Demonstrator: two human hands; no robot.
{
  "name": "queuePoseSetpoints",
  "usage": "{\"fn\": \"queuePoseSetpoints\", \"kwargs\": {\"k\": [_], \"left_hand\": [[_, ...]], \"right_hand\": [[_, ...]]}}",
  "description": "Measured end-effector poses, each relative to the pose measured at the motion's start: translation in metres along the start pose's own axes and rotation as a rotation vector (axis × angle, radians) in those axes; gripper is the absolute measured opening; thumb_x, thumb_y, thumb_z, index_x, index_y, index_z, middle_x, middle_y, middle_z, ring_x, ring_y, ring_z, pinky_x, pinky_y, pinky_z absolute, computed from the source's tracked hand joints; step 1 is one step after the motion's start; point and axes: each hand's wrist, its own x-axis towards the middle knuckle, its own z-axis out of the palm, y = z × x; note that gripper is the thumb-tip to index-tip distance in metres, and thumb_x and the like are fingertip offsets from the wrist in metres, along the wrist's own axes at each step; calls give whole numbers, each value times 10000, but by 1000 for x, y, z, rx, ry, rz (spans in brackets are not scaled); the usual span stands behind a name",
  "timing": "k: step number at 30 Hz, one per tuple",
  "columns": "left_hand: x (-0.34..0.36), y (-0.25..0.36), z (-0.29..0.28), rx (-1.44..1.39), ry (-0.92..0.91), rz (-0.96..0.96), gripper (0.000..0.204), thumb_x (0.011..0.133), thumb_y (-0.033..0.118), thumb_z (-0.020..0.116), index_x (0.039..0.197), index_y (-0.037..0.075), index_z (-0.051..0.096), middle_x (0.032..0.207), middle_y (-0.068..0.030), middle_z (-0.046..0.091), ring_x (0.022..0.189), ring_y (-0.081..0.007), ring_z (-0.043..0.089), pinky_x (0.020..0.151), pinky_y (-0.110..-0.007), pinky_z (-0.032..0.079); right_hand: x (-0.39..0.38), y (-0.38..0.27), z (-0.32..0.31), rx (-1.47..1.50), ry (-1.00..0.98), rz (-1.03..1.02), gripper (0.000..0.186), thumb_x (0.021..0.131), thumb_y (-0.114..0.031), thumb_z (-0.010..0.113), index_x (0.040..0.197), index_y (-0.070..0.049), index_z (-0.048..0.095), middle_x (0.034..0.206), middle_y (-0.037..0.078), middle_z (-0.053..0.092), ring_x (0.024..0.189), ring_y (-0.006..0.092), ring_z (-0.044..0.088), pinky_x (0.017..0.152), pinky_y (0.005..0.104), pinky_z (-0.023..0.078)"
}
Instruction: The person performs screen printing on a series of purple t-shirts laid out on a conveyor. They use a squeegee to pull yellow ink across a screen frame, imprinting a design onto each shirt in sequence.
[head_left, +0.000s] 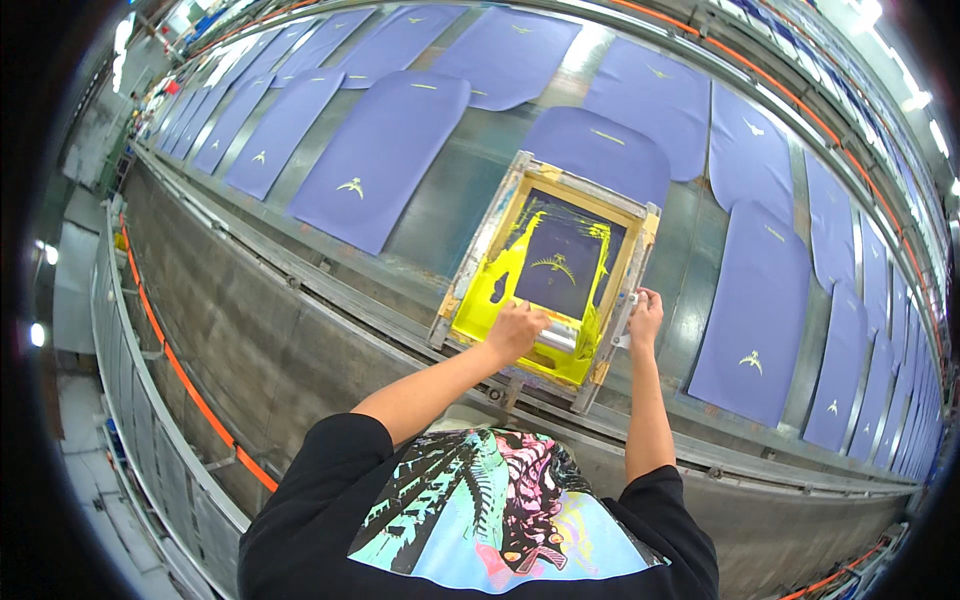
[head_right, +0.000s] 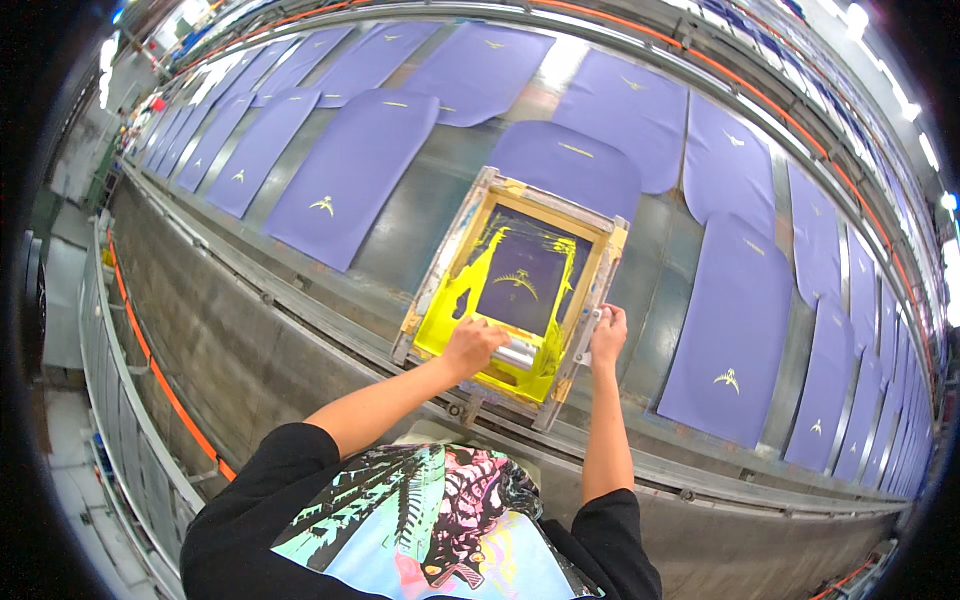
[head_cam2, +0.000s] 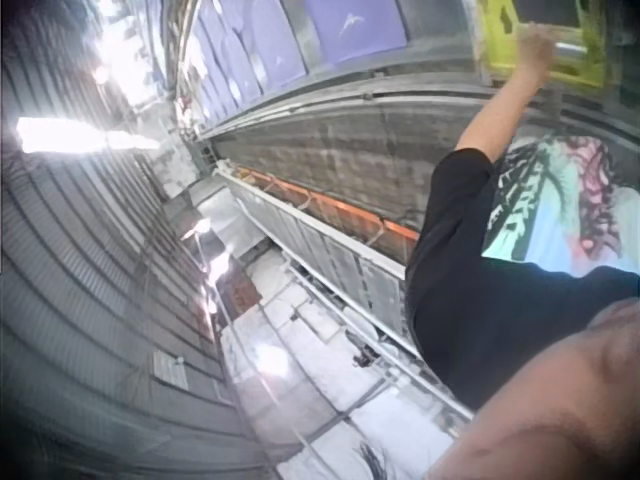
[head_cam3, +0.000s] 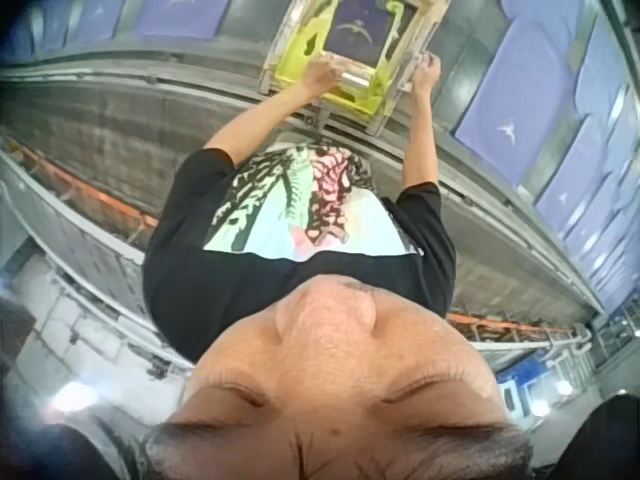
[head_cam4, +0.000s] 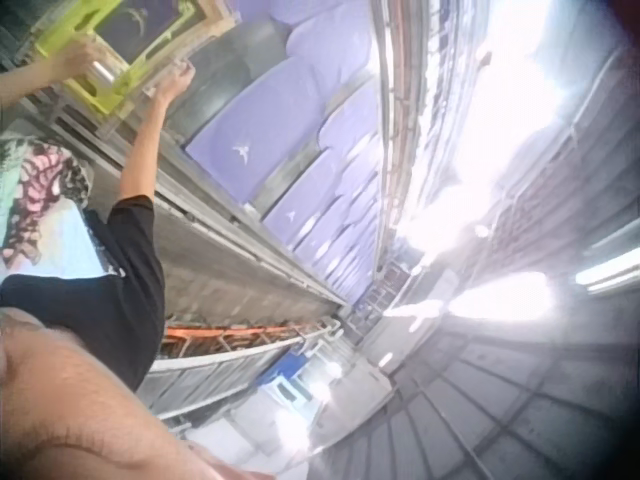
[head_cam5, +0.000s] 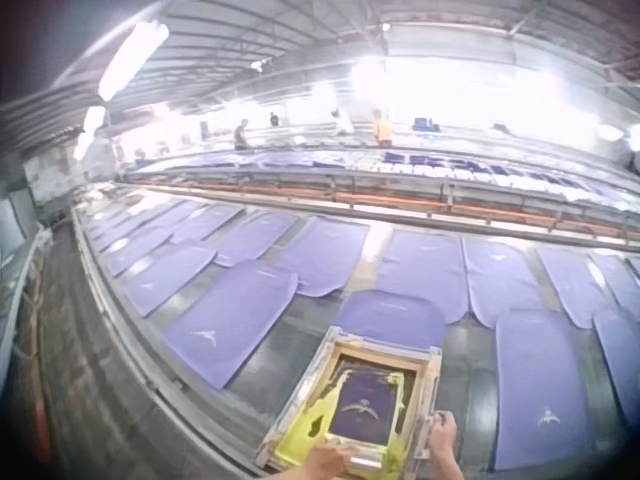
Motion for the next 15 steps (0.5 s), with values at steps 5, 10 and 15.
{"fn": "queuePoseSetpoints", "kwargs": {"k": [5,10,15], "left_hand": [[-31,40,-37,-201,16,-6,360,763,14,637,1057,184,756,1112,21,743,1023,-211,657,834,-401,482],[-27,44,-67,-193,70,-67,429,719,24,705,1124,165,727,1221,1,709,1086,-214,646,864,-395,469],[-25,6,-104,-282,60,-209,425,743,21,692,1157,115,680,1116,-77,726,978,-299,686,820,-424,518]], "right_hand": [[-23,-43,-35,-104,113,-117,140,1059,-173,555,1090,-79,655,696,-58,513,558,32,410,488,244,329],[-49,-90,-24,-106,131,-119,170,1044,-166,549,1060,-48,670,702,-25,507,623,79,449,570,294,376],[-61,-109,28,-68,72,-159,176,1047,-177,546,1074,-49,662,676,-25,480,610,87,447,567,304,373]]}}
